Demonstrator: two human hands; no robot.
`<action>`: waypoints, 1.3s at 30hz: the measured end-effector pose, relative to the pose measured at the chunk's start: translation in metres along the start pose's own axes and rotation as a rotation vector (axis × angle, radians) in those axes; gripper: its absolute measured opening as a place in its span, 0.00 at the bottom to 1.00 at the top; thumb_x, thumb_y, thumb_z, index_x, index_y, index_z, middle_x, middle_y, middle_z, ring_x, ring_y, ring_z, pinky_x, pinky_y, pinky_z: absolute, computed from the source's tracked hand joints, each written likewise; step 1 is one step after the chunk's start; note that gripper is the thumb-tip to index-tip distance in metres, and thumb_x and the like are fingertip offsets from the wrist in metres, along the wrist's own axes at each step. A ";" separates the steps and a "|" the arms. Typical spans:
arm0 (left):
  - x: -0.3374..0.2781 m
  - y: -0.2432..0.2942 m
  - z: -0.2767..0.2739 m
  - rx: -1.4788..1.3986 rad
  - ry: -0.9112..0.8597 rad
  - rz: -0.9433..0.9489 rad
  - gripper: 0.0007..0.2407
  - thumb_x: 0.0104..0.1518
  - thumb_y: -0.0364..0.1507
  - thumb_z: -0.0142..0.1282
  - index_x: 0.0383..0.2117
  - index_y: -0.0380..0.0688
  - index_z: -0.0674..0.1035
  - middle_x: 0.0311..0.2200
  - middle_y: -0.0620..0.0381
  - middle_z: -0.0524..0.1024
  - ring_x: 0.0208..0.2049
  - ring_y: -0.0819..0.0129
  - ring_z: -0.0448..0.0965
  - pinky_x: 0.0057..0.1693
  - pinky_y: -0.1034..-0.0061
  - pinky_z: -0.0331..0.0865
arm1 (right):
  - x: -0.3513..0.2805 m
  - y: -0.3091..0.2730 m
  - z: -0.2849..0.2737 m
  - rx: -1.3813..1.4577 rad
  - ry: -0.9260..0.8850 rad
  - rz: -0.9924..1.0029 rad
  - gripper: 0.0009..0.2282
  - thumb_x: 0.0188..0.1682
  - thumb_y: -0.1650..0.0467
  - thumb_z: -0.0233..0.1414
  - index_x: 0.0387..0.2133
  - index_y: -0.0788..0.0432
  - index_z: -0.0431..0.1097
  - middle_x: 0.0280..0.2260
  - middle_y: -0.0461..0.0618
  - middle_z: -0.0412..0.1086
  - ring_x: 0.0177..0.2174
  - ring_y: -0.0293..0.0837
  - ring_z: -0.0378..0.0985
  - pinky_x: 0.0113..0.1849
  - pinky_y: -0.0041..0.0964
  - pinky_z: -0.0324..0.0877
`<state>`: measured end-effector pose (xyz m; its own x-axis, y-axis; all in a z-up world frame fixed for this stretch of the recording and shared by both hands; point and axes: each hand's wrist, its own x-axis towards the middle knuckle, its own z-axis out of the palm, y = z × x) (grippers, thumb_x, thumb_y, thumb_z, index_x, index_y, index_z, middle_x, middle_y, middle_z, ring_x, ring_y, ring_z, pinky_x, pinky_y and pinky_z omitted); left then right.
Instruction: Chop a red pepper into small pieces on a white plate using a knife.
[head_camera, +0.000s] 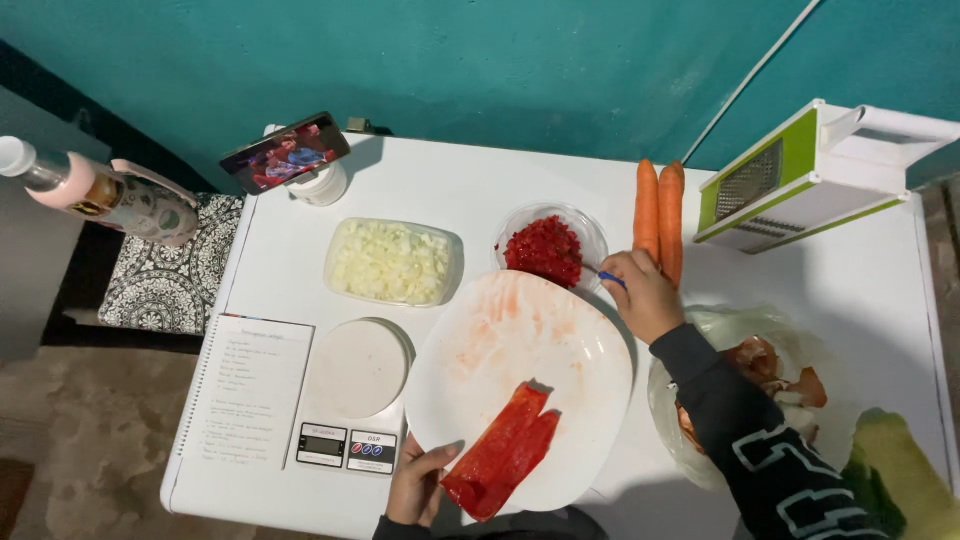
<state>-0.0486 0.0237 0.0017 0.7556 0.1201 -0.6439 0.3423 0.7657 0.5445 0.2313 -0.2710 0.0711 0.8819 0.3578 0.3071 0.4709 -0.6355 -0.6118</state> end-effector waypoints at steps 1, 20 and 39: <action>-0.008 0.009 0.007 -0.022 0.037 0.015 0.23 0.45 0.15 0.57 0.52 0.35 0.75 0.40 0.47 0.82 0.43 0.61 0.83 0.52 0.67 0.76 | -0.001 -0.003 -0.001 -0.010 -0.003 0.001 0.07 0.51 0.75 0.57 0.41 0.60 0.70 0.39 0.53 0.67 0.37 0.50 0.77 0.39 0.42 0.73; 0.000 -0.012 -0.035 -0.075 0.085 0.021 0.24 0.45 0.13 0.55 0.54 0.30 0.74 0.45 0.43 0.81 0.47 0.57 0.82 0.56 0.64 0.75 | 0.004 -0.021 -0.013 -0.045 0.071 -0.089 0.07 0.52 0.74 0.56 0.42 0.61 0.72 0.40 0.53 0.68 0.38 0.54 0.76 0.39 0.46 0.72; -0.039 0.000 -0.031 -0.078 0.230 -0.024 0.29 0.40 0.14 0.56 0.56 0.32 0.72 0.44 0.39 0.80 0.48 0.52 0.83 0.57 0.58 0.76 | 0.034 -0.080 0.002 -0.240 -0.087 -0.073 0.05 0.47 0.72 0.59 0.36 0.57 0.79 0.36 0.49 0.73 0.32 0.53 0.79 0.34 0.45 0.76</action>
<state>-0.0959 0.0385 0.0100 0.5977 0.2348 -0.7666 0.3078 0.8156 0.4899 0.2235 -0.2068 0.1286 0.8447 0.4595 0.2744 0.5348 -0.7460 -0.3969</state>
